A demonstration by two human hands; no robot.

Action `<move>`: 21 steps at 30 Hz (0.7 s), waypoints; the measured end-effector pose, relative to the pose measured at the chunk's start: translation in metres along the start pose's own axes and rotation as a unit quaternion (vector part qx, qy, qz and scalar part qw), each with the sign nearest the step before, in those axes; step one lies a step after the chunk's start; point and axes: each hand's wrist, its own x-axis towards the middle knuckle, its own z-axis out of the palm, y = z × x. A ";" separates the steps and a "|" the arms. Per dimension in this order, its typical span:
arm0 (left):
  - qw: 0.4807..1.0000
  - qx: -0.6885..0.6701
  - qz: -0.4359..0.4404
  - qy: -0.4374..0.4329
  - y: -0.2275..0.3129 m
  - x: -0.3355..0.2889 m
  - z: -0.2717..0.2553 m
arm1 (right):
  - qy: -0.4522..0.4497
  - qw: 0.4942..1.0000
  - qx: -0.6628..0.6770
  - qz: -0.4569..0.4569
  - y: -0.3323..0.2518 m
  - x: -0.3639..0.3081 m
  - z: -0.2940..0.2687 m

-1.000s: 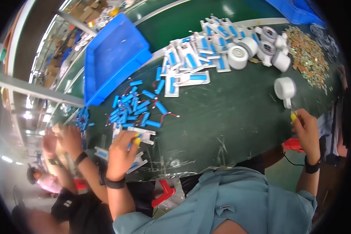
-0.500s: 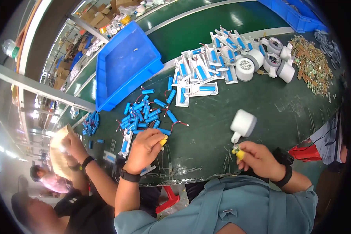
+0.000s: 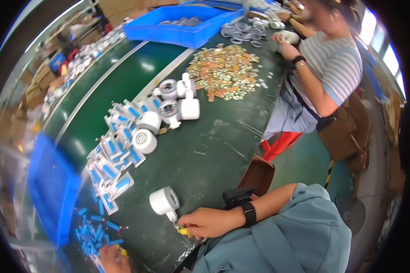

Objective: The person connects a circuit board to a white plastic housing and then fits a battery into a separate plastic casing. This process is repeated for several units, with the components and partially assembled devices being picked up and placed back on the table.

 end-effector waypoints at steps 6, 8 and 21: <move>1.000 0.009 0.025 0.016 0.003 0.005 0.013 | 0.014 0.999 -0.020 -0.028 0.006 -0.003 -0.002; 0.999 0.008 0.031 0.007 0.011 0.007 0.010 | 0.021 0.998 -0.029 -0.048 0.010 -0.004 -0.001; 0.992 -0.096 -0.079 -0.016 -0.028 -0.008 0.038 | 0.045 0.991 -0.037 -0.117 0.018 -0.004 0.007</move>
